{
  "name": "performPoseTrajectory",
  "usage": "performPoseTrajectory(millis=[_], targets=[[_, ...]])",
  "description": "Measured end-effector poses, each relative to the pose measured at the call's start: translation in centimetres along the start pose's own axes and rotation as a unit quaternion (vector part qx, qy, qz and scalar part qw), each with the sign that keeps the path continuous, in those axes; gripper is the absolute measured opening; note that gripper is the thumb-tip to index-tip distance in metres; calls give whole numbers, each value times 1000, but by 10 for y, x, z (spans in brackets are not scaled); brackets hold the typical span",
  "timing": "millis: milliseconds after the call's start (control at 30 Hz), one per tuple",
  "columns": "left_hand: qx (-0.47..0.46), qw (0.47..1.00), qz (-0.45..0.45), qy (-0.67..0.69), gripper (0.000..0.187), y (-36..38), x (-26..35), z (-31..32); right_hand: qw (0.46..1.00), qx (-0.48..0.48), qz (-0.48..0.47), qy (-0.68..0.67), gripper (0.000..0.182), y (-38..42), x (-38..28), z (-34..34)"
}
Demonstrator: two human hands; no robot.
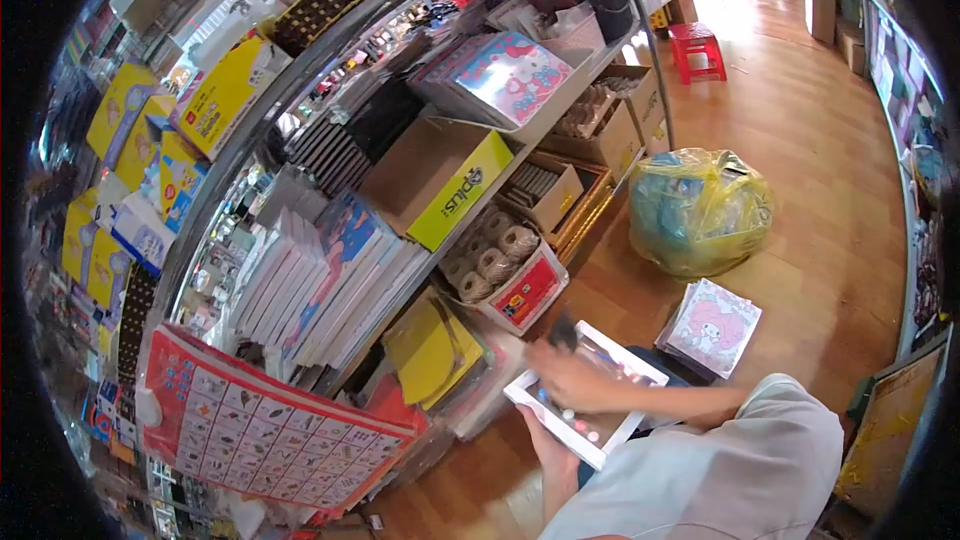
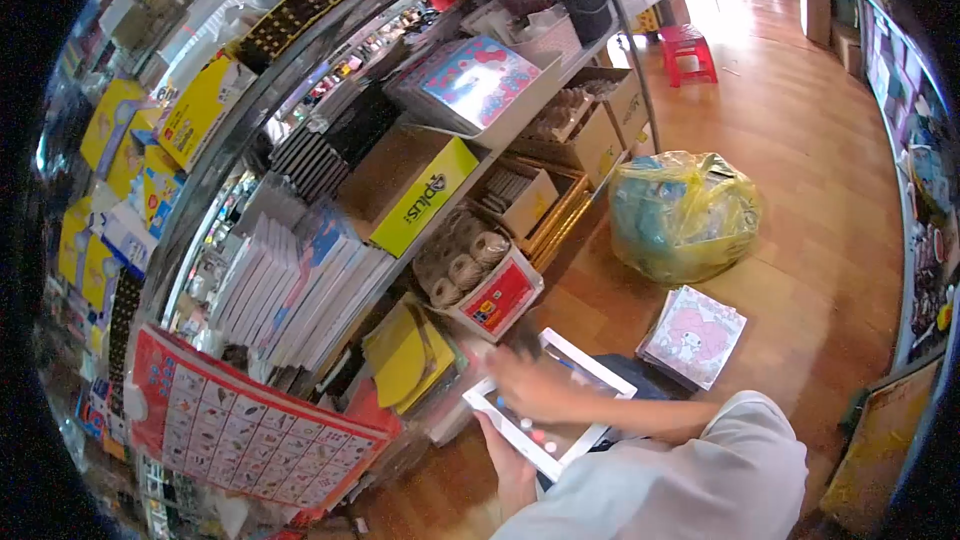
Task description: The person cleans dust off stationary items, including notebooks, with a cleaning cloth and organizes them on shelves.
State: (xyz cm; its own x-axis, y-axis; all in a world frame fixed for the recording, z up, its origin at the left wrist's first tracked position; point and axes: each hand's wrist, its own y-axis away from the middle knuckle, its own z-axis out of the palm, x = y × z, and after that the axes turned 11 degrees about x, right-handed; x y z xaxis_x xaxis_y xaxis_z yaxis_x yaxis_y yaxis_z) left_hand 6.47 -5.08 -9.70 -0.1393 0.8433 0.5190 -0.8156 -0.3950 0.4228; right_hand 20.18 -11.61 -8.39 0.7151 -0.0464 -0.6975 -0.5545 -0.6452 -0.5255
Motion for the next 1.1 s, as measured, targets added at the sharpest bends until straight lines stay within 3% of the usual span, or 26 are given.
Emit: performPoseTrajectory(millis=[33,67,100,200,267,333,400,433,467,500,567,600,667,733,767,833,867,900,967,1033,1067,1100], targets=[[34,996,47,65,52,-3,-3,19,995,1,-62,-83,50,10,-4,15],[74,985,93,129,53,-2,-6,36,992,-30,-62,-108,49,16,-19,20],[97,974,206,11,55,0,-8,20,988,-78,-110,-79,52,23,-29,24],[136,968,199,63,53,20,22,12,965,-132,-170,-146,58,40,-54,6],[95,963,241,75,48,26,42,-19,965,-127,-192,-125,54,42,-44,0],[164,955,231,83,49,41,54,-8,974,-96,-195,-64,48,34,-9,2],[183,962,198,47,52,42,52,-6,991,-88,-103,-23,48,14,10,-15],[175,968,180,15,53,42,48,-3,990,-97,-102,-25,48,17,18,-8],[237,955,175,25,52,37,42,18,997,-50,-56,-2,49,18,30,0],[211,961,173,29,52,29,34,16,1000,-3,-10,24,49,16,34,-2],[170,966,193,-5,50,11,23,16,999,-33,-21,-4,50,25,9,4],[40,989,139,40,51,10,27,19,997,-59,-31,-39,51,22,-14,3],[239,940,237,55,55,-4,31,50,989,-77,-94,-85,55,23,-59,-13],[197,952,233,34,54,6,48,41,969,-126,-191,-97,73,25,-69,-25],[148,953,260,43,52,1,53,26,966,-147,-199,-74,78,23,-70,-32],[136,947,273,96,56,6,65,11,957,-192,-215,-15,85,12,-60,-41],[124,949,268,112,55,18,71,13,952,-181,-245,37,77,8,-42,-40],[20,968,235,84,54,35,73,18,956,-154,-247,26,73,2,-19,-35],[88,961,254,73,58,41,71,23,956,-142,-257,10,69,-14,-1,-40],[159,945,285,32,68,30,67,11,955,-137,-254,-70,54,-33,-10,-60],[180,892,414,0,63,22,66,23,951,-148,-262,-73,54,-36,-12,-72],[254,796,515,-193,66,18,69,17,980,-119,-100,-127,47,-38,-13,-84]])
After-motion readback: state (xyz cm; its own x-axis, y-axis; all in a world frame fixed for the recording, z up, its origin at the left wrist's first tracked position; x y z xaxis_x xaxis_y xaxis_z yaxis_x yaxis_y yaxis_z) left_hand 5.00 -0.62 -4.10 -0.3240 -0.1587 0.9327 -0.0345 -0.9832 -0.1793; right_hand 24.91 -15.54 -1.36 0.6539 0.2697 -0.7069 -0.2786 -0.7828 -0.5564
